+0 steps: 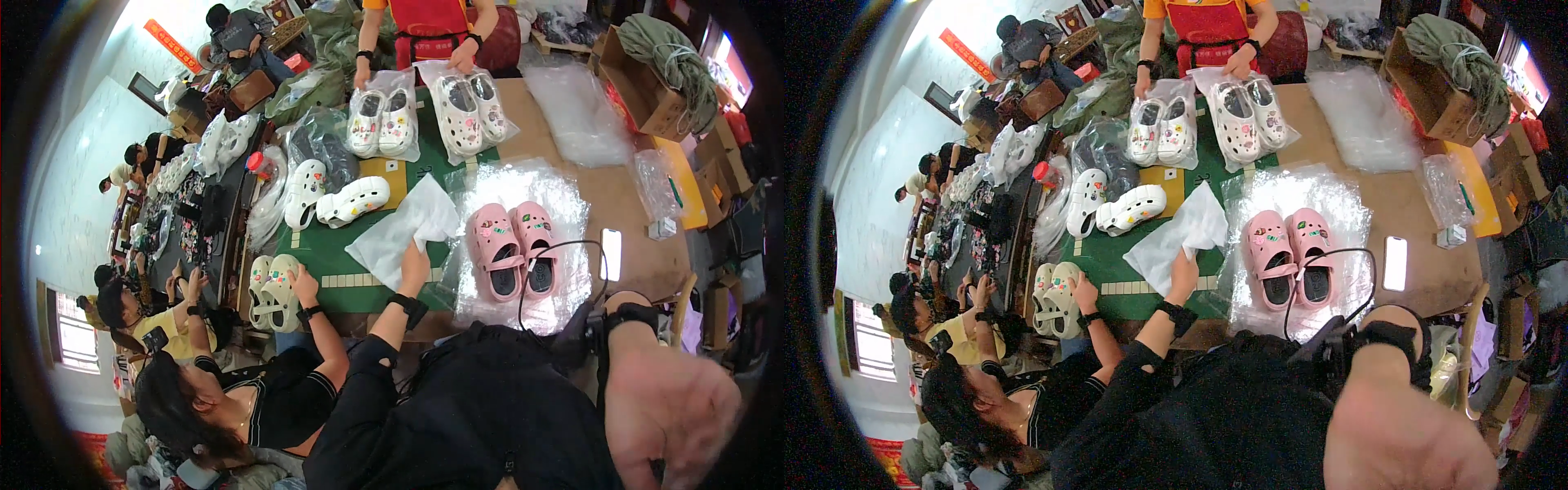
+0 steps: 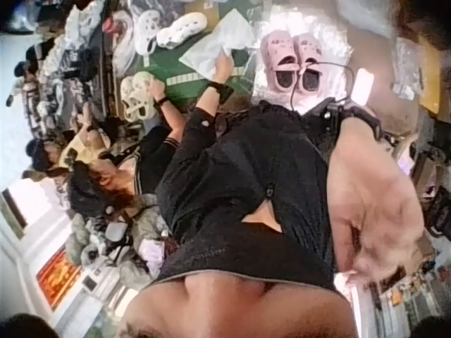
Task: The recorder is packing various pairs of decorative clog-style shoes into plastic bags at a packing station.
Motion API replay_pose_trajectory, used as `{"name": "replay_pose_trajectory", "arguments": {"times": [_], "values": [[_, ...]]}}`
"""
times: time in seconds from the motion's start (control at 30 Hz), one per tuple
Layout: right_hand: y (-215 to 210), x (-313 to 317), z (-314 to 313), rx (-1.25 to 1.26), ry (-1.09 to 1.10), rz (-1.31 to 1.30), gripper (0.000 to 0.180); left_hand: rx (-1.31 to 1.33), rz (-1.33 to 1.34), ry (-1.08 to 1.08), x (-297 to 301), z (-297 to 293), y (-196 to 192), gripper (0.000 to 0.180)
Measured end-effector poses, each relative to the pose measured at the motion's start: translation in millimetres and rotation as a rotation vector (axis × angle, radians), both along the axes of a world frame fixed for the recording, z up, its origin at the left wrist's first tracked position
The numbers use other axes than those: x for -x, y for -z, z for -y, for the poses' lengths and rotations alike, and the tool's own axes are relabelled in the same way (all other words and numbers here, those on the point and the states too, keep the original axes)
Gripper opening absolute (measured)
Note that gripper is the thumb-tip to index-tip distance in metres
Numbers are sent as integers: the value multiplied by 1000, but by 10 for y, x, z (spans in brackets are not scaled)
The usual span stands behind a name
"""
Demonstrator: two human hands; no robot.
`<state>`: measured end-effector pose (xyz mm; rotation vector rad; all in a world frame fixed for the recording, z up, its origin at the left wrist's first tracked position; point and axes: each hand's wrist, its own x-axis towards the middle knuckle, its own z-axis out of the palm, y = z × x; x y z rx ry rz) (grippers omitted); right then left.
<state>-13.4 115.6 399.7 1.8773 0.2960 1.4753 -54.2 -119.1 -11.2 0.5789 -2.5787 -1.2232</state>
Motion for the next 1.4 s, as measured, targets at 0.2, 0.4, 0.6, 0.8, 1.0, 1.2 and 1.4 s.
{"name": "replay_pose_trajectory", "arguments": {"times": [0.2,0.4,0.6,0.8,1.0,1.2,1.4], "values": [[965,591,-394,-382,1054,709,26,-200,-158,-1,77,128,-568,31],[1573,1021,-349,-1091,1138,1310,24,-1112,-354,62,169,102,-1147,37],[2949,1333,-265,-1552,1003,1535,59,-1561,-391,234,68,49,-1476,46],[3191,1095,51,-1981,-325,2086,71,-1699,-468,147,-29,294,-943,42],[3132,1169,310,-1873,-287,1872,52,-1685,-305,-24,-128,235,-728,44],[2907,1642,446,-1737,-22,1802,73,-1558,40,132,-231,211,-602,43],[2886,2501,665,-1483,256,1466,62,-1164,423,345,-574,52,-145,53]]}}
